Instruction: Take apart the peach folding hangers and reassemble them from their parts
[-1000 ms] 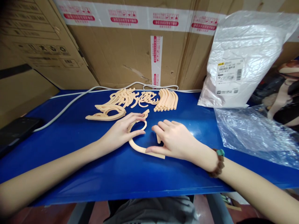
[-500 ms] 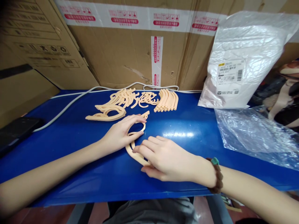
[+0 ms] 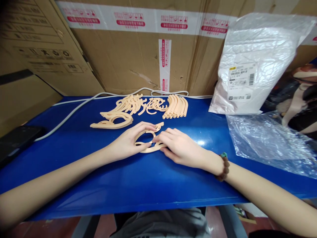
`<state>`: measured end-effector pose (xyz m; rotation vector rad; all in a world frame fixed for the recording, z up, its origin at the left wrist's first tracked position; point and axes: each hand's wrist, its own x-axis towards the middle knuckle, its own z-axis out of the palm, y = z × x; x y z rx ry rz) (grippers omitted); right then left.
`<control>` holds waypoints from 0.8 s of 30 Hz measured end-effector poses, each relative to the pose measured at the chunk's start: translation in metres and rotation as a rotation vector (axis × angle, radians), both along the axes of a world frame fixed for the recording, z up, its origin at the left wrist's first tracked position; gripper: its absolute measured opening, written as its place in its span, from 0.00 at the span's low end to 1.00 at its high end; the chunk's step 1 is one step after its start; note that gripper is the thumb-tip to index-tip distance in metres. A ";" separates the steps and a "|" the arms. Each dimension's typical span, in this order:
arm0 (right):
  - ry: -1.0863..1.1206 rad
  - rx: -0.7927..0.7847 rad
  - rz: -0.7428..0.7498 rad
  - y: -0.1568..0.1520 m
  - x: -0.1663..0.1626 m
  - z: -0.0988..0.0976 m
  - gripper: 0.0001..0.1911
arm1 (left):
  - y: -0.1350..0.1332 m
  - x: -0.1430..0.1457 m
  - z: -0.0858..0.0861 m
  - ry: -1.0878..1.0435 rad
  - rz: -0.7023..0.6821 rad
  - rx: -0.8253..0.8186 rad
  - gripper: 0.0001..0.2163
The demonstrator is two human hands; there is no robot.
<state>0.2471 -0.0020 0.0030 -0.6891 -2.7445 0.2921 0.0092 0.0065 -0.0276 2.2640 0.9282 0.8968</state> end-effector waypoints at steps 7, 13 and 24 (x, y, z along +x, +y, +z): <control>0.030 0.032 -0.040 0.002 -0.001 -0.003 0.11 | 0.000 -0.001 0.003 -0.016 -0.008 -0.076 0.13; 0.020 0.087 -0.065 0.005 0.000 -0.004 0.11 | 0.001 -0.001 0.006 -0.121 0.043 -0.197 0.14; -0.028 0.195 -0.087 0.007 0.003 0.000 0.11 | 0.007 -0.007 -0.003 -0.054 0.143 0.034 0.21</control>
